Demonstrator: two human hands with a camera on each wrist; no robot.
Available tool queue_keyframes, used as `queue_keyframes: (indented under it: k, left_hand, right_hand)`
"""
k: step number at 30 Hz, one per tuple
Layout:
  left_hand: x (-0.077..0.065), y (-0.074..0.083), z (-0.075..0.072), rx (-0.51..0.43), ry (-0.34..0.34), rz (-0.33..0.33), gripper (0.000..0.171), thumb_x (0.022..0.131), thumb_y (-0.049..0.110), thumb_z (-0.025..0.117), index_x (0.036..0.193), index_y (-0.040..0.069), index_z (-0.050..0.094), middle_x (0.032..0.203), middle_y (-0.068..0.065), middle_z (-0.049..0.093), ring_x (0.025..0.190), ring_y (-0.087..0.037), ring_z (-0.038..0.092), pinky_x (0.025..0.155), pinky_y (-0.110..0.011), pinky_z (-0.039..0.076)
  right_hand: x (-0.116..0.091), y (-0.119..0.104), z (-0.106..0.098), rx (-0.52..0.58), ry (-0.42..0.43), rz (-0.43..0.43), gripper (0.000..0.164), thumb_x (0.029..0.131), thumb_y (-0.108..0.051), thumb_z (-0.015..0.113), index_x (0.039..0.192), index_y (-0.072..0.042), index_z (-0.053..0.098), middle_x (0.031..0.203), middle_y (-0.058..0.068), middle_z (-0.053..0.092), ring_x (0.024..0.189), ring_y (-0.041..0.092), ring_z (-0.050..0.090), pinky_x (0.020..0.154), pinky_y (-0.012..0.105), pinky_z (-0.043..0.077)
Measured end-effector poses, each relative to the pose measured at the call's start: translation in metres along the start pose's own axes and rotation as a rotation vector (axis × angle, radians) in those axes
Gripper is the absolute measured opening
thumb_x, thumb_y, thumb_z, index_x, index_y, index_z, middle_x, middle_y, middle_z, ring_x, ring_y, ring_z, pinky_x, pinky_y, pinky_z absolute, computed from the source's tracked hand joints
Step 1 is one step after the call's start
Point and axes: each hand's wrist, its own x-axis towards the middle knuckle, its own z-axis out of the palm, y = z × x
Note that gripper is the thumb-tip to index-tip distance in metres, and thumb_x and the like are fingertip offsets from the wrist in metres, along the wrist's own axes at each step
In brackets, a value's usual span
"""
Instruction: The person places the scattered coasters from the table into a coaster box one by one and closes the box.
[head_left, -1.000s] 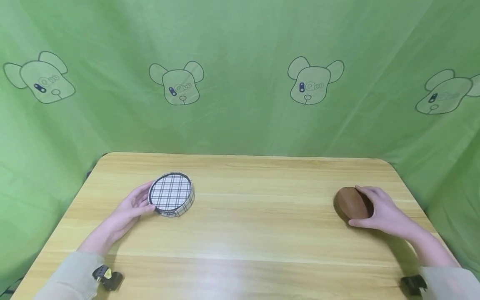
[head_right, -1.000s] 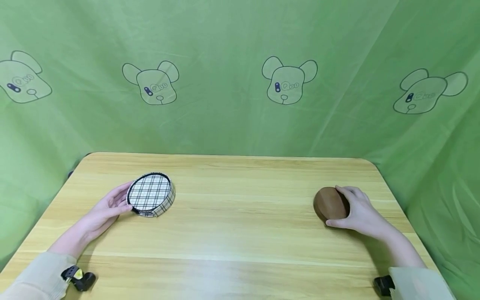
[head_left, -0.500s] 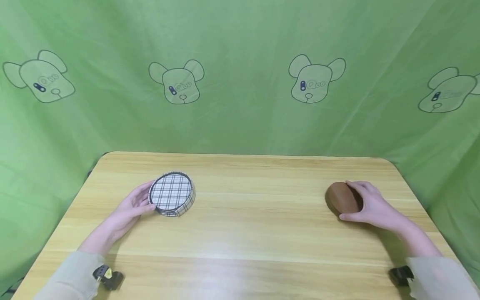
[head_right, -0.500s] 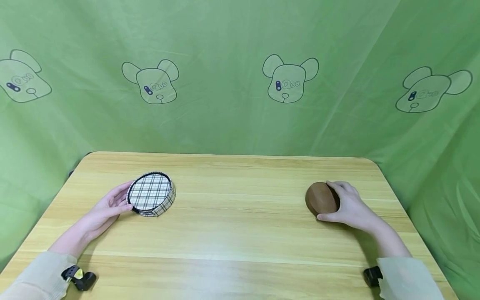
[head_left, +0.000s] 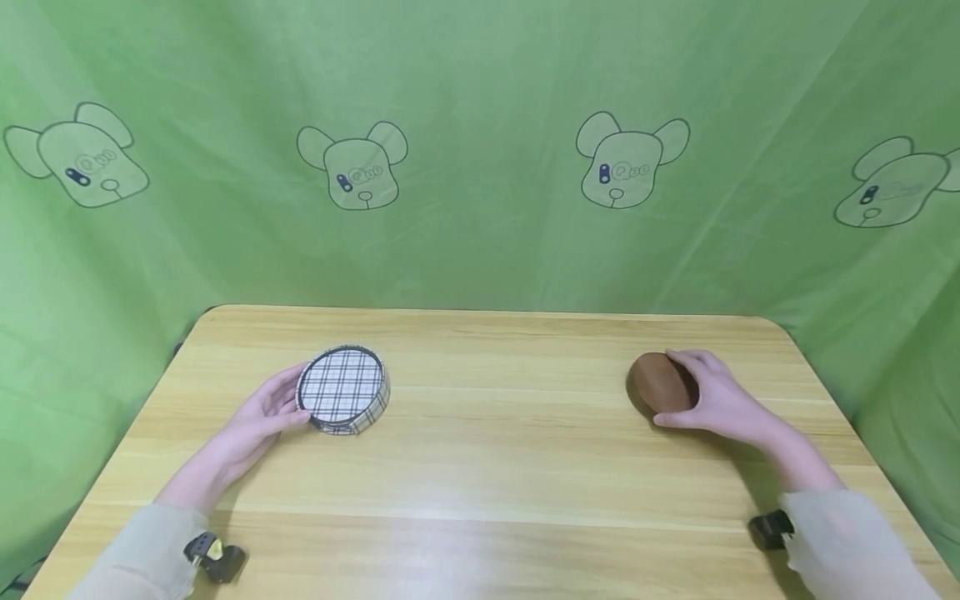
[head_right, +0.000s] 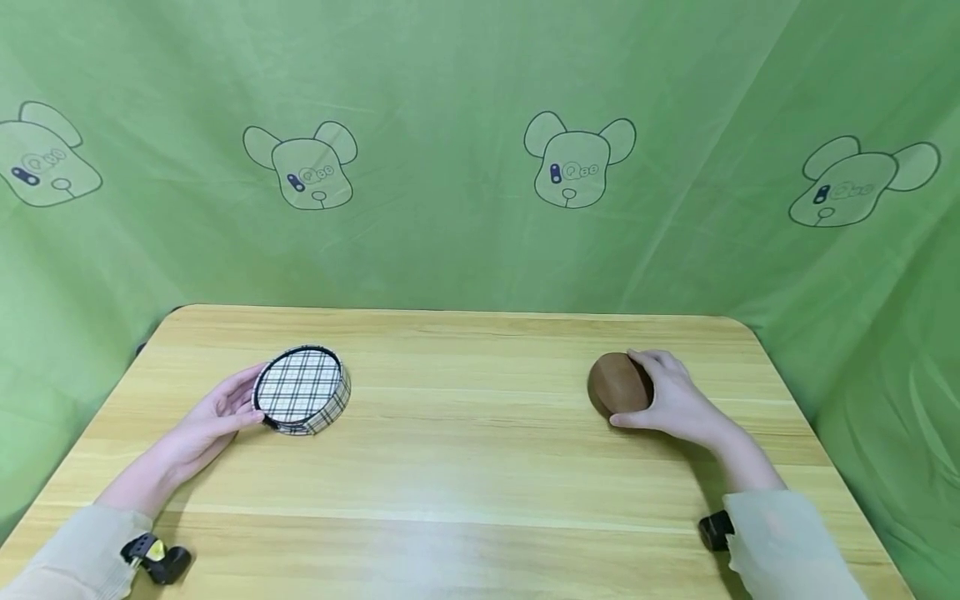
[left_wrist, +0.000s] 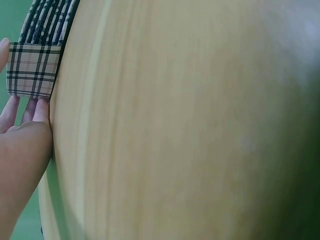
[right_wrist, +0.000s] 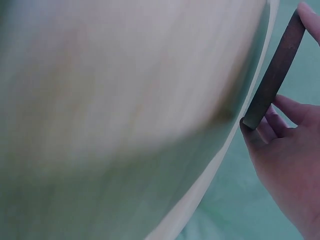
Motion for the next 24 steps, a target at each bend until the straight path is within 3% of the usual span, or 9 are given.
queue_keyframes:
  k: [14, 17, 19, 22, 24]
  left_hand:
    - [0.000, -0.001, 0.000, -0.010, -0.005, 0.008, 0.085, 0.100, -0.004, 0.061, 0.167, -0.001, 0.010, 0.172, -0.030, 0.012, 0.129, 0.010, 0.055, 0.110, -0.007, 0.044]
    - [0.000, -0.002, 0.000, -0.005, -0.003, 0.011, 0.085, 0.100, -0.003, 0.062, 0.167, -0.001, 0.011, 0.168, -0.024, 0.026, 0.129, 0.009, 0.055, 0.109, -0.008, 0.045]
    - [0.000, -0.002, -0.001, -0.007, -0.001, 0.013, 0.084, 0.100, -0.003, 0.062, 0.167, -0.002, 0.011, 0.163, -0.013, 0.037, 0.129, 0.009, 0.056, 0.110, -0.008, 0.045]
    - [0.001, -0.002, -0.001, -0.006, -0.002, 0.010, 0.085, 0.100, -0.003, 0.062, 0.167, -0.001, 0.011, 0.164, -0.016, 0.036, 0.129, 0.009, 0.056, 0.110, -0.008, 0.045]
    - [0.000, -0.002, 0.000, -0.005, -0.003, 0.007, 0.085, 0.100, -0.003, 0.061, 0.168, -0.001, 0.010, 0.168, -0.026, 0.026, 0.128, 0.010, 0.055, 0.109, -0.008, 0.045]
  right_hand:
    - [0.017, -0.014, 0.006, 0.028, -0.018, -0.013, 0.114, 0.076, -0.040, 0.094, 0.161, 0.007, 0.033, 0.155, 0.039, 0.034, 0.141, 0.058, 0.034, 0.110, 0.079, 0.038]
    - [0.021, -0.017, 0.008, 0.030, -0.020, -0.015, 0.114, 0.077, -0.040, 0.094, 0.161, 0.007, 0.033, 0.155, 0.039, 0.034, 0.141, 0.057, 0.035, 0.111, 0.079, 0.038]
    - [0.024, -0.020, 0.009, 0.028, -0.024, -0.019, 0.115, 0.076, -0.039, 0.095, 0.161, 0.007, 0.032, 0.155, 0.038, 0.034, 0.140, 0.057, 0.036, 0.111, 0.079, 0.039]
    - [0.028, -0.024, 0.011, 0.029, -0.026, -0.025, 0.114, 0.076, -0.038, 0.095, 0.161, 0.007, 0.033, 0.156, 0.038, 0.034, 0.141, 0.057, 0.036, 0.112, 0.078, 0.038]
    - [0.031, -0.026, 0.012, 0.031, -0.028, -0.028, 0.114, 0.076, -0.038, 0.095, 0.160, 0.007, 0.033, 0.156, 0.038, 0.034, 0.142, 0.057, 0.036, 0.113, 0.078, 0.038]
